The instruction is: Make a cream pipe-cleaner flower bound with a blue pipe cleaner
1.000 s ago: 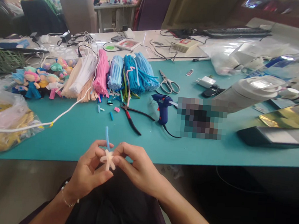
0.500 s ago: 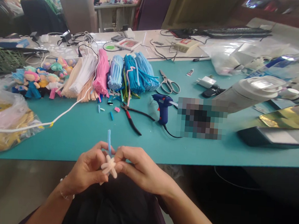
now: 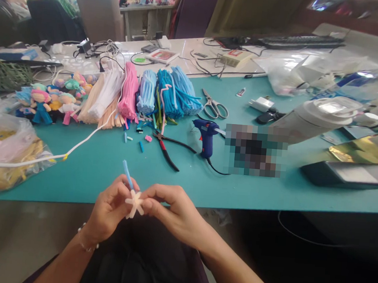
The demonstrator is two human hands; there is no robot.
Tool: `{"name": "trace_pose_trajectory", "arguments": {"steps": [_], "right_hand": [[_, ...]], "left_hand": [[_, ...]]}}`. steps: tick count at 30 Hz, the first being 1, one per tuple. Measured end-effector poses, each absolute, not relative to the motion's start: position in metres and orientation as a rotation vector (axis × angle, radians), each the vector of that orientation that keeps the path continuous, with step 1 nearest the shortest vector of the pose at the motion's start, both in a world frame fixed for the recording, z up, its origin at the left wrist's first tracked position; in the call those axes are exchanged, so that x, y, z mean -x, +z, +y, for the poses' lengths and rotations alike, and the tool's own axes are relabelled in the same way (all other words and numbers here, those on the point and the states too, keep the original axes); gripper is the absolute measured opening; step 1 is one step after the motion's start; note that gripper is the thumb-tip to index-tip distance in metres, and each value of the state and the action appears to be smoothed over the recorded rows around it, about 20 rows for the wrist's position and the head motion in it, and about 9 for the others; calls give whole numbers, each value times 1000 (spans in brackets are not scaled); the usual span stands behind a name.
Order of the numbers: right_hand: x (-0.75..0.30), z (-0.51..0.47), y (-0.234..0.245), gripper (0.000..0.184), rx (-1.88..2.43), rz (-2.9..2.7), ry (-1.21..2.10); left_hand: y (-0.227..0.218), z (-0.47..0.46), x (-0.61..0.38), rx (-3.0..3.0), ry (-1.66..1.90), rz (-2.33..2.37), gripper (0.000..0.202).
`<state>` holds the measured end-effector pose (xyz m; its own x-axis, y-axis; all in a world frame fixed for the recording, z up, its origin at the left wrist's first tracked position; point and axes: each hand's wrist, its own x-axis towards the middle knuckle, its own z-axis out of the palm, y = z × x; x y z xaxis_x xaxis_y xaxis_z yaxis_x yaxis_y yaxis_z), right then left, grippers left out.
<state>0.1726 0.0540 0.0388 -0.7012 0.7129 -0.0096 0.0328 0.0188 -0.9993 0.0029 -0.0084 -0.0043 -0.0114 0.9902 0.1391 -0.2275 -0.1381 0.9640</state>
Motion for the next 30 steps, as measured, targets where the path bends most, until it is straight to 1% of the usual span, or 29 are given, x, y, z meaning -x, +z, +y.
{"name": "trace_pose_trajectory", "arguments": {"steps": [3,5,11,14,16,18,25,28,30], "right_hand": [[-169,52,37,46,788,-1596,1937],[-166,51,36,48,809,-1528,1990],[-163,52,33,51,834,-1455,1953],[-163,55,30,52,837,-1377,1954],[-164,57,28,51,838,-1344,1940],[-164,58,26,50,829,-1325,1936],[-164,58,25,42,807,-1366,1929],[-167,57,27,31,814,-1432,1878],[-168,56,27,19,845,-1521,1743]], "left_hand": [[-5,-8,-5,-1093,1440,993,17],[-5,-8,-6,-1066,1454,1034,19],[-6,-8,-7,-894,1417,1062,20],[-5,-9,-7,-820,1342,1032,16],[-3,-9,-9,-794,1335,1020,23],[-1,-10,-13,-771,1368,1038,30],[2,-4,-21,-671,1302,1236,25],[0,-2,-18,-582,1297,1246,20],[0,-1,-17,-483,1300,1241,18]]}}
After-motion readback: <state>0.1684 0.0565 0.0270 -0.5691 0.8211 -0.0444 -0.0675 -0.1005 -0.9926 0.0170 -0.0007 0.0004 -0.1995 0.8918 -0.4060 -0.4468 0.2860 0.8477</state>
